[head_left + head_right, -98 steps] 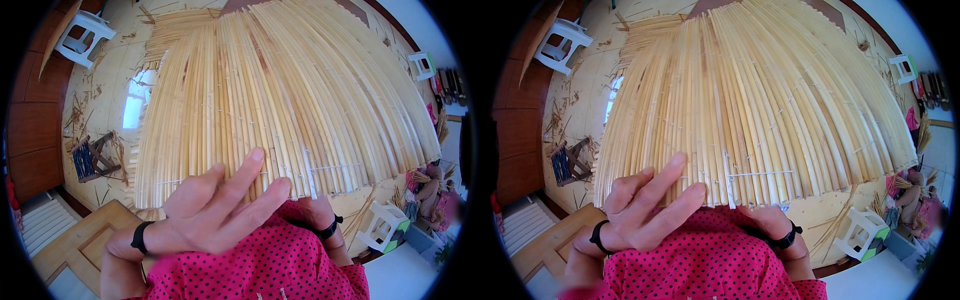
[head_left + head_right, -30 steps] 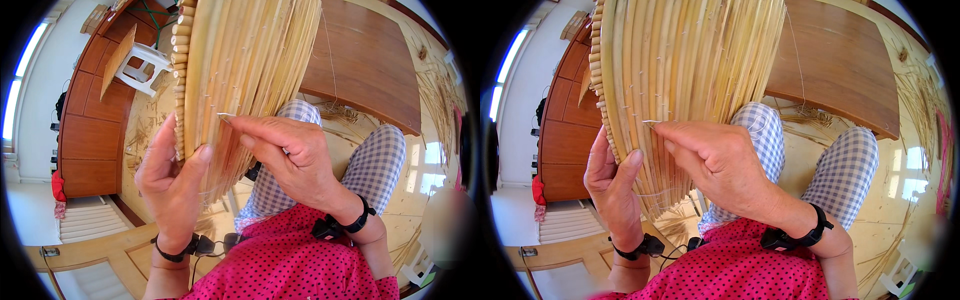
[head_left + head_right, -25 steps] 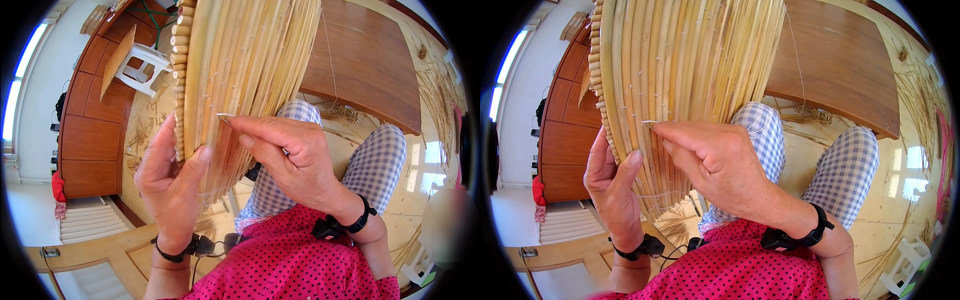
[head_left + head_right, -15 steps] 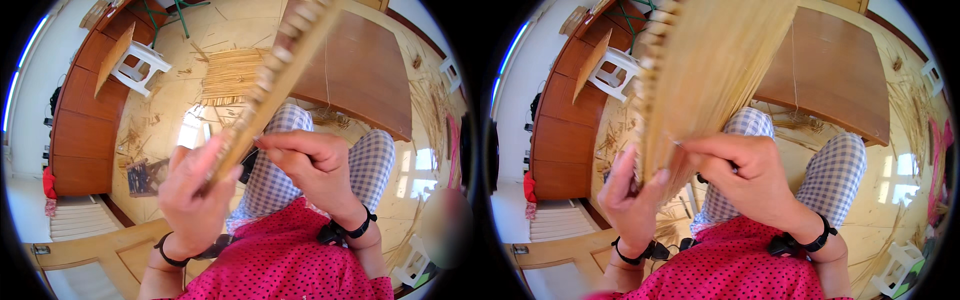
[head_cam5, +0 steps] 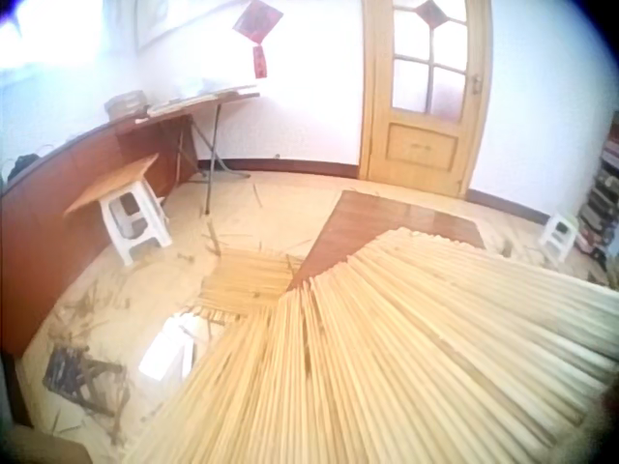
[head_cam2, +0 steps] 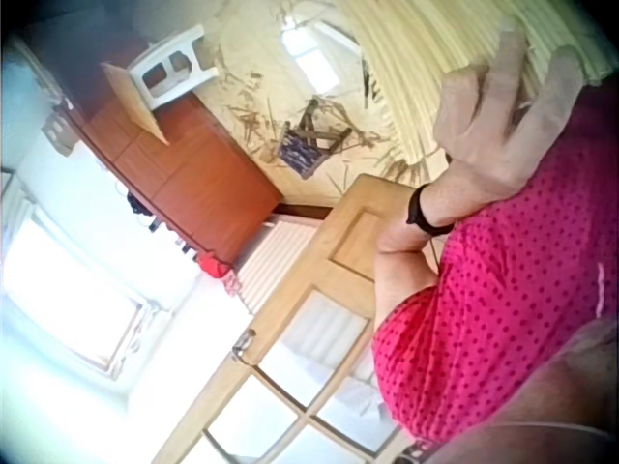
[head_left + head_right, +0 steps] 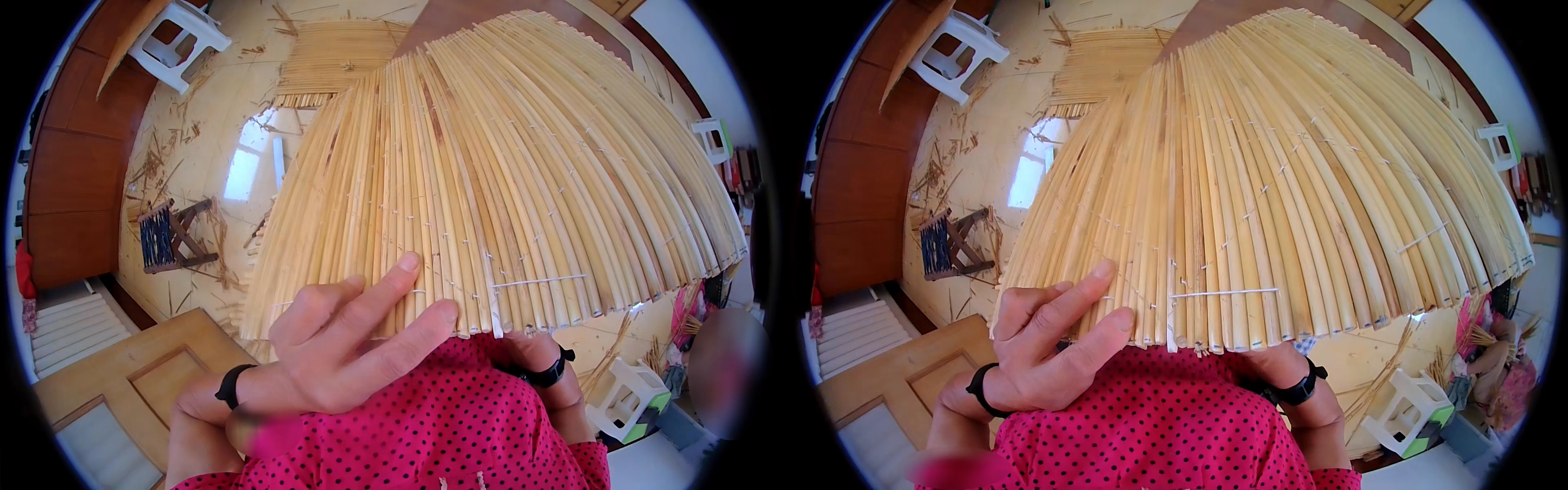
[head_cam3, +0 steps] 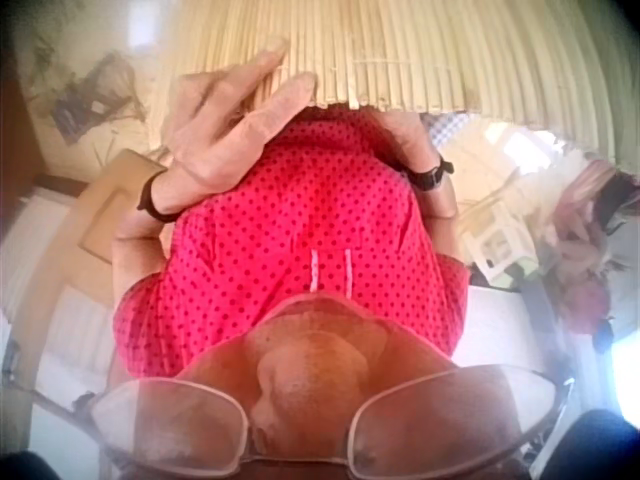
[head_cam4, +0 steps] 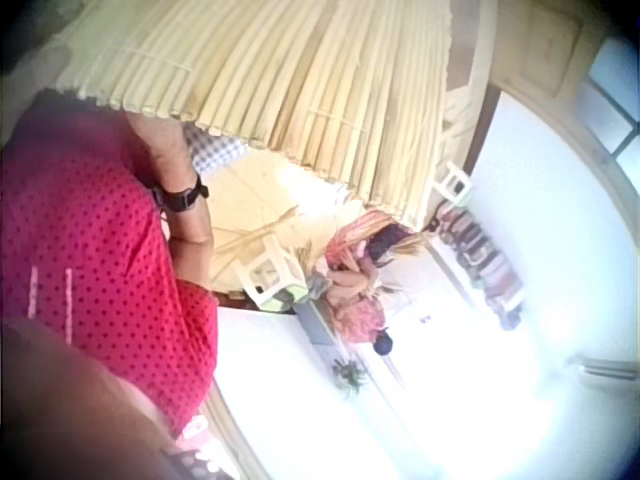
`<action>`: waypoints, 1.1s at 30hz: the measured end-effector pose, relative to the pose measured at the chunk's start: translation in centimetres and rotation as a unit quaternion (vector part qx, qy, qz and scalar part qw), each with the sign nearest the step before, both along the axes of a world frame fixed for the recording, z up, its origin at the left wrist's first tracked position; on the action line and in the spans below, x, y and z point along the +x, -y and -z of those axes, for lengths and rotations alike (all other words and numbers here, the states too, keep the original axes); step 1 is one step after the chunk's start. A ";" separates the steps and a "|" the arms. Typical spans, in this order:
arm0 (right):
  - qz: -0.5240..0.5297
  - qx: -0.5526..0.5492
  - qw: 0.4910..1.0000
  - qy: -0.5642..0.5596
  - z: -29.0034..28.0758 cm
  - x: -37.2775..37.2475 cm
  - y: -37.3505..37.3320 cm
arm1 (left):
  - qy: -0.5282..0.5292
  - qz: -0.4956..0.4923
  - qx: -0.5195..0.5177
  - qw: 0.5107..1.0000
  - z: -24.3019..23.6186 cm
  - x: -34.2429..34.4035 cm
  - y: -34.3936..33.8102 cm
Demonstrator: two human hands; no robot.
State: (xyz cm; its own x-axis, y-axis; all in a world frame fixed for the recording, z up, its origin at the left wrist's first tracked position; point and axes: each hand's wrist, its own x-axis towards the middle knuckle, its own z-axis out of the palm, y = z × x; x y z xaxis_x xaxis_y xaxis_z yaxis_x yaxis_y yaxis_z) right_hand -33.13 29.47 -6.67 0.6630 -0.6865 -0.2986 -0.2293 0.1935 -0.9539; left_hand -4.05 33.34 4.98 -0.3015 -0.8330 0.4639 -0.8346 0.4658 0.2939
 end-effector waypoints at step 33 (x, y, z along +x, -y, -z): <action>0.085 0.111 0.990 -0.027 -0.2 1.1 -1.0 | 0.000 0.005 -0.016 1.000 1.2 0.6 0.2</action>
State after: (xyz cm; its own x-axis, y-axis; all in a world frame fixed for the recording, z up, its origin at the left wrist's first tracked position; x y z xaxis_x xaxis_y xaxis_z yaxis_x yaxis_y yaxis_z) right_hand -32.05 30.44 -6.48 0.5219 -0.7008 -0.4863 -0.2254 0.4365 -0.8710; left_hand -3.49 33.12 3.81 -0.3097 -0.8152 0.4894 -0.8302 0.4828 0.2788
